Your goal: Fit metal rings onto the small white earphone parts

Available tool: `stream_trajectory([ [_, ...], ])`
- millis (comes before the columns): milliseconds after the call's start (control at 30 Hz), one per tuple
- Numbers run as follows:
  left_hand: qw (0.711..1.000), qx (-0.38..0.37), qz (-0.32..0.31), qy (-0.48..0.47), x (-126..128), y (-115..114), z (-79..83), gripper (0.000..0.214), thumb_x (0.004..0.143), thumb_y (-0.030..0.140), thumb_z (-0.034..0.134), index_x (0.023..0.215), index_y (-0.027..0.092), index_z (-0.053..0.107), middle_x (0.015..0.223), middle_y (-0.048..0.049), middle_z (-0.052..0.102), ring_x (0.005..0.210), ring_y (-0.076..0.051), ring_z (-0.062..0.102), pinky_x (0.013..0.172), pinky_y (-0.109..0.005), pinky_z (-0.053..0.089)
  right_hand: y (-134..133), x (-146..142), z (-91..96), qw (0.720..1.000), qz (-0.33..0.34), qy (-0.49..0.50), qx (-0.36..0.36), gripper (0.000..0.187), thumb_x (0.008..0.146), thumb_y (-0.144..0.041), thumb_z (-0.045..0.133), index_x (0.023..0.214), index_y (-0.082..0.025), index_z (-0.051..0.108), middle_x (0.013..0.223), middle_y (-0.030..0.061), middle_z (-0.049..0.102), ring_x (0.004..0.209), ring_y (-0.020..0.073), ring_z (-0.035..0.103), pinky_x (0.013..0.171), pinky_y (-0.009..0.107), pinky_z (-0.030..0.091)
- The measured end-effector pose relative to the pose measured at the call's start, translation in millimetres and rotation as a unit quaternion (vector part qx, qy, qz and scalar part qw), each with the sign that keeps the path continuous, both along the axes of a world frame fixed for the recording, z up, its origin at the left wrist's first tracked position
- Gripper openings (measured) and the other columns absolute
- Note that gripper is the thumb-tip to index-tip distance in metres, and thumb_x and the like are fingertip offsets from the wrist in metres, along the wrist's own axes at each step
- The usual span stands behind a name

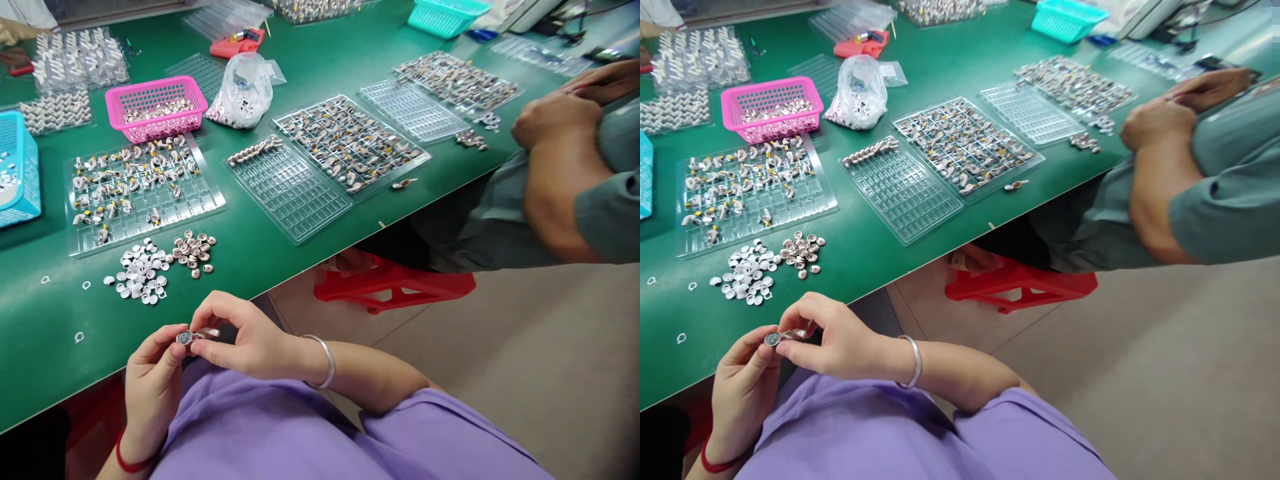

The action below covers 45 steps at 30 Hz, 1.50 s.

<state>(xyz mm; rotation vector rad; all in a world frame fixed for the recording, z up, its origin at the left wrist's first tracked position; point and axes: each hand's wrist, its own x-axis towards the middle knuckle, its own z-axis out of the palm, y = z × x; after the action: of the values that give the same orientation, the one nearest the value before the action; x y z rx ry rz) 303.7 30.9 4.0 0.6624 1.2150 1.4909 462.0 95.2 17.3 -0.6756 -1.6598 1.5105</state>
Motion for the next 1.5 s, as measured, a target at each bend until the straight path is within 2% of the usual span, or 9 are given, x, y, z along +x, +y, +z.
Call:
stream_trajectory([
  [167,1.000,0.007,0.000,0.019,0.3,0.2,0.7,0.024,0.064,0.037,0.092,0.083,0.026,0.082,0.074,-0.0018,0.080,0.063,-0.011,0.074,0.064,-0.015,0.061,-1.0,0.0,-3.9,0.990,-0.043,-0.006,0.136,0.006,0.088,-0.017,0.068,0.094,-0.015,0.068,0.088,0.0033,0.060,0.079,0.0121,0.059,0.074,0.024,0.054],
  [333,0.997,0.031,0.010,0.070,-2.8,-3.6,-5.1,0.022,0.067,0.033,0.092,0.086,0.026,0.083,0.078,-0.0003,0.080,0.068,-0.010,0.074,0.067,-0.011,0.060,-4.5,2.1,-4.8,0.954,-0.095,-0.055,0.280,0.012,0.095,-0.019,0.062,0.098,-0.013,0.071,0.090,0.0084,0.064,0.086,0.0160,0.061,0.079,0.029,0.057],
  [467,0.990,0.065,0.019,0.126,-6.3,-8.0,-9.9,0.019,0.071,0.024,0.089,0.089,0.026,0.083,0.086,-0.0009,0.081,0.077,-0.009,0.074,0.071,-0.008,0.058,-7.7,4.0,-3.4,0.931,-0.119,-0.083,0.334,0.017,0.099,-0.019,0.057,0.096,-0.012,0.072,0.085,0.0080,0.064,0.080,0.0156,0.059,0.073,0.028,0.056],
  [767,0.964,0.163,0.032,0.206,-3.3,-11.8,-9.8,0.020,0.080,0.016,0.080,0.095,0.029,0.081,0.089,0.0005,0.078,0.076,-0.010,0.072,0.065,-0.014,0.060,-15.9,-2.6,-8.7,0.932,-0.140,-0.046,0.332,0.017,0.098,-0.013,0.056,0.098,-0.009,0.072,0.083,0.0078,0.064,0.077,0.0138,0.057,0.072,0.025,0.055],
  [1000,0.948,0.187,0.031,0.256,-1.1,-14.4,-6.5,0.026,0.082,0.008,0.074,0.096,0.028,0.082,0.090,-0.0025,0.078,0.075,-0.013,0.070,0.062,-0.019,0.058,-19.6,-2.4,-10.2,0.929,-0.126,-0.038,0.347,0.026,0.096,-0.004,0.048,0.110,-0.015,0.068,0.086,0.0060,0.064,0.079,0.0147,0.057,0.076,0.028,0.055],
  [1100,0.971,0.132,0.040,0.195,0.9,-10.7,-3.0,0.017,0.076,0.017,0.083,0.089,0.027,0.083,0.088,-0.0034,0.079,0.076,-0.015,0.072,0.064,-0.020,0.060,-16.9,0.9,-5.1,0.923,-0.135,-0.034,0.359,0.024,0.096,-0.006,0.050,0.111,-0.014,0.067,0.086,0.0067,0.065,0.078,0.0152,0.058,0.075,0.028,0.056],
  [1200,0.990,0.073,0.045,0.110,2.8,-5.6,1.7,0.017,0.069,0.029,0.090,0.085,0.027,0.083,0.082,-0.0037,0.080,0.072,-0.015,0.073,0.064,-0.020,0.061,-12.4,4.5,0.7,0.939,-0.147,-0.034,0.309,0.013,0.097,-0.017,0.059,0.106,-0.016,0.069,0.086,0.0057,0.065,0.077,0.0142,0.060,0.073,0.027,0.057],
  [1333,0.997,0.050,0.020,0.056,3.0,0.2,5.0,0.022,0.065,0.039,0.091,0.083,0.028,0.083,0.074,-0.0029,0.079,0.064,-0.015,0.073,0.061,-0.021,0.062,-9.2,6.7,3.7,0.967,-0.112,-0.026,0.228,0.022,0.091,-0.030,0.070,0.107,-0.016,0.065,0.098,0.0090,0.065,0.092,0.0174,0.064,0.083,0.030,0.059],
  [1500,0.999,0.035,0.007,0.014,0.8,1.7,0.4,0.023,0.063,0.037,0.093,0.082,0.028,0.083,0.072,-0.0023,0.078,0.061,-0.013,0.072,0.061,-0.021,0.061,-12.4,3.4,0.3,0.965,-0.104,-0.021,0.241,0.019,0.091,-0.026,0.069,0.106,-0.017,0.061,0.097,0.0085,0.066,0.095,0.0176,0.064,0.086,0.030,0.058],
])
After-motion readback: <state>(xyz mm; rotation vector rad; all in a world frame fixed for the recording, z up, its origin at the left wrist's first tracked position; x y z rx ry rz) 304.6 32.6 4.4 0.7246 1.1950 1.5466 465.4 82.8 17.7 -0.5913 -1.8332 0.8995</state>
